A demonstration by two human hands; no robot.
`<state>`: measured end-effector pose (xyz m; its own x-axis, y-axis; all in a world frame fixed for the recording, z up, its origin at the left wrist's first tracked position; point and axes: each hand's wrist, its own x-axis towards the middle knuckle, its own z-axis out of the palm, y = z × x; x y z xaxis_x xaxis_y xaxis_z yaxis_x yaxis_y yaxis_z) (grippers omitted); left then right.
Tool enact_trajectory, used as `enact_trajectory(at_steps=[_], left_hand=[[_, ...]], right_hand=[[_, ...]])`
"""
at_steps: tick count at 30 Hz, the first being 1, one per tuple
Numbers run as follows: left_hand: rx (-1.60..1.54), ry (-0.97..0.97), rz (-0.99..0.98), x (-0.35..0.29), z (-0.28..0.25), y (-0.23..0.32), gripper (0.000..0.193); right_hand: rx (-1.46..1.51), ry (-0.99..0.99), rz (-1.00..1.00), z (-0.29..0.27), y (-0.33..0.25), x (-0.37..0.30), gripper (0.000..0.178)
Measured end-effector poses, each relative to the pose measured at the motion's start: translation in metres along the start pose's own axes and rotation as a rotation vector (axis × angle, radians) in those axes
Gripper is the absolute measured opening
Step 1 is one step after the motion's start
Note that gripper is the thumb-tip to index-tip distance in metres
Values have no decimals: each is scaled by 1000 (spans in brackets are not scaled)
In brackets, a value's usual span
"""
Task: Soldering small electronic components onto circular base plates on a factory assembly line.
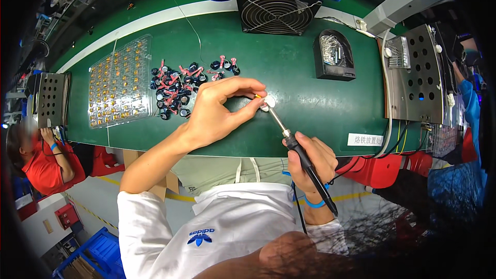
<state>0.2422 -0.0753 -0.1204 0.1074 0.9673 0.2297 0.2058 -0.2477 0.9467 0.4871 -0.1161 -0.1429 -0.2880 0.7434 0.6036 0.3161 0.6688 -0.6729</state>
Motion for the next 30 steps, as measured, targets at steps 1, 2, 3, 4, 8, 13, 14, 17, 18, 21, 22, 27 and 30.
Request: enact_trajectory(at_steps=[1,2,3,4,8,13,14,17,18,21,22,27,30], left_hand=[[8,-2,6,0,0,0,25],[17,-4,12,0,0,0,25],[18,-4,10,0,0,-1,25],[25,-9,16,0,0,-1,25],[3,-10,-2,-2,0,2,25],[50,-70,44,-1,-2,3,28],[55,-45,59,-1,-2,1,27],[152,-70,123,2,-4,9,28],[151,-70,121,2,-4,8,28],[230,-64,209,3,-5,6,29],[244,-66,225,4,-5,6,29],[250,-64,243,3,-4,7,30],[245,-57,238,2,-3,8,31]], right_hand=[[-1,5,-11,0,0,0,32],[-1,4,-10,-1,0,0,32],[9,17,-7,-2,0,-1,33],[18,30,-5,-3,0,-2,33],[47,43,16,-4,0,-3,34],[108,143,-10,3,4,-3,30],[105,141,-9,3,4,-3,30],[105,119,-10,0,2,-1,29],[74,66,-5,-3,1,-1,31],[38,11,4,-3,0,1,33],[33,8,6,-3,0,1,33],[10,-7,1,-3,1,-1,33],[2,-18,7,-5,0,-2,33]])
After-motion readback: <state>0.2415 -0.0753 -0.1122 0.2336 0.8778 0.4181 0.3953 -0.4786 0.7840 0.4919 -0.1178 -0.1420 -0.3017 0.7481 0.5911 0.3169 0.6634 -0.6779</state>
